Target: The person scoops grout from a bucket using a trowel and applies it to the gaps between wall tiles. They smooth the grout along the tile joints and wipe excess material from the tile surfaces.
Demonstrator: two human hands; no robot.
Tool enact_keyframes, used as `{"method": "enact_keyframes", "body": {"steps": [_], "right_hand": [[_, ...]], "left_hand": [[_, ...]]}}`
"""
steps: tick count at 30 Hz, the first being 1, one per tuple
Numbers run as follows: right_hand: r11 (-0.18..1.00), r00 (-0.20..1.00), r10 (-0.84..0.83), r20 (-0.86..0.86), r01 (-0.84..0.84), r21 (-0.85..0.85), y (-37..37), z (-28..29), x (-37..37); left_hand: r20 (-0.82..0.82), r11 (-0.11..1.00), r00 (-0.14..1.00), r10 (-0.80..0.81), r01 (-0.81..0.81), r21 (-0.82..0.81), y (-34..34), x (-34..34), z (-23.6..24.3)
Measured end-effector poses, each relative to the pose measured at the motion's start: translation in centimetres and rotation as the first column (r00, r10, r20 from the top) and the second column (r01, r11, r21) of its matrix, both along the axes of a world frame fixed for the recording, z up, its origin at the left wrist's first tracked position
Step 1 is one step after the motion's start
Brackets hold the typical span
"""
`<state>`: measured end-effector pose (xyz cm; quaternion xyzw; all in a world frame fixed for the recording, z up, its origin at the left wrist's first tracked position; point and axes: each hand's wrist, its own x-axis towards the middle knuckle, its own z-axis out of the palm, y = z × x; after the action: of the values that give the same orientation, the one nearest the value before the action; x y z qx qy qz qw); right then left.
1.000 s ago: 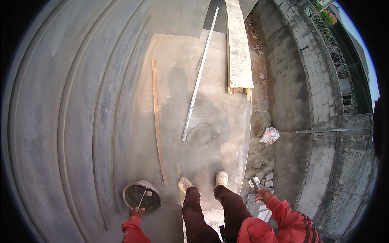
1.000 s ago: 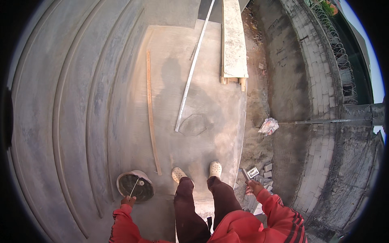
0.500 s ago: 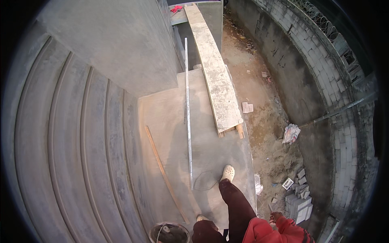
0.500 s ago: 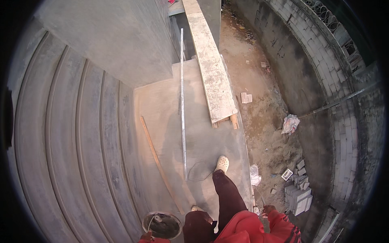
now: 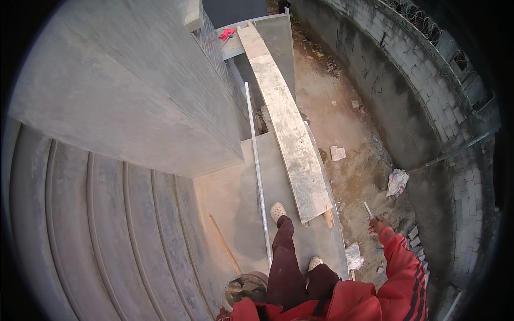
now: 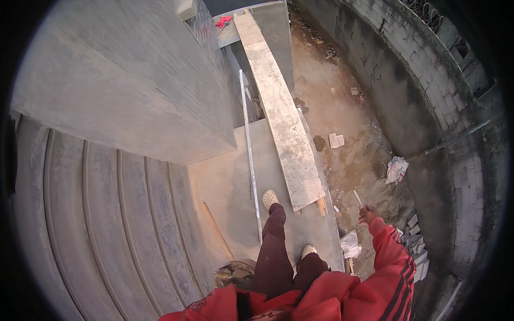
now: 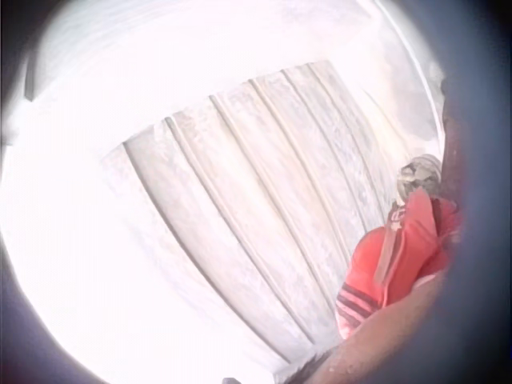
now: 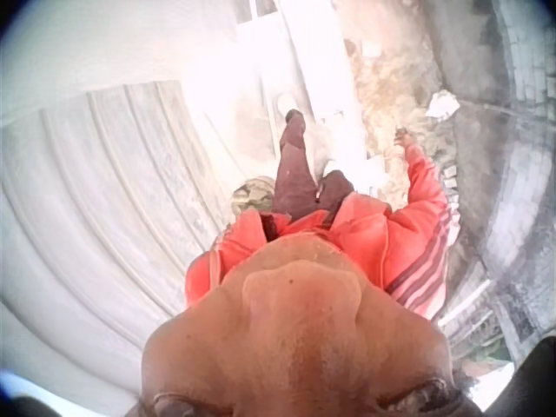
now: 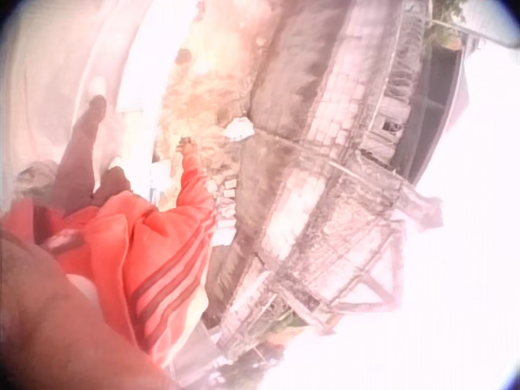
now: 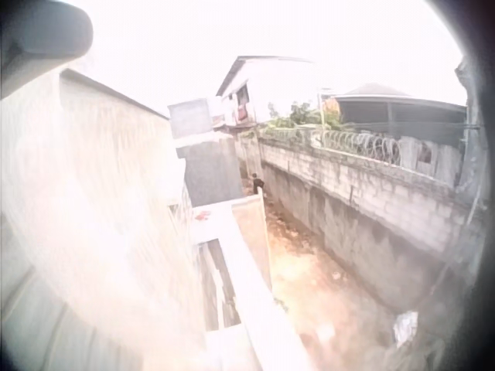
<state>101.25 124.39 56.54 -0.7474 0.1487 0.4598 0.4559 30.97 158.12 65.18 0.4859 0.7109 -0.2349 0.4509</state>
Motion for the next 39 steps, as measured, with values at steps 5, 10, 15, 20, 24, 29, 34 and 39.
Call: {"method": "enact_keyframes", "body": {"steps": [5, 10, 15, 20, 24, 29, 34, 39], "right_hand": [[0.990, 0.989, -0.143, 0.024, 0.143, 0.011, 8.0, 0.1, 3.5], [0.981, 0.974, -0.195, -0.115, 0.192, -0.038, 12.1, 2.1, 3.4], [0.974, 0.963, -0.212, -0.169, 0.193, -0.122, 15.5, 4.1, 7.7], [0.963, 0.949, -0.227, -0.217, 0.184, -0.198, 20.7, 4.1, 13.9], [0.961, 0.927, -0.238, -0.290, 0.181, -0.211, 24.5, 2.5, 21.7], [0.966, 0.950, -0.241, -0.198, 0.217, -0.139, 34.5, 4.7, 34.2], [0.987, 0.985, -0.151, -0.084, 0.155, 0.049, 45.5, 9.8, 47.5], [0.998, 0.997, -0.008, -0.078, 0.013, 0.068, 55.0, 12.6, 56.2]], "left_hand": [[-0.017, 1.000, 1.000, -0.025, 0.024, -0.013, 9.4, 9.8, 0.4], [-0.023, 0.999, 0.999, -0.044, 0.044, 0.006, 15.9, 15.3, 3.8], [0.014, 0.996, 0.997, -0.076, 0.075, 0.057, 20.4, 20.3, 8.7], [0.025, 0.996, 1.000, 0.006, -0.008, 0.088, 23.4, 28.8, 11.1], [0.078, 0.987, 0.989, 0.127, -0.134, 0.093, 25.2, 39.0, 9.8], [0.161, 0.932, 0.928, 0.335, -0.352, 0.088, 27.9, 52.1, 8.1], [0.268, 0.840, 0.820, 0.505, -0.538, 0.064, 32.4, 63.4, 6.2], [0.327, 0.755, 0.724, 0.607, -0.654, 0.044, 38.2, 72.5, 4.9]]}}
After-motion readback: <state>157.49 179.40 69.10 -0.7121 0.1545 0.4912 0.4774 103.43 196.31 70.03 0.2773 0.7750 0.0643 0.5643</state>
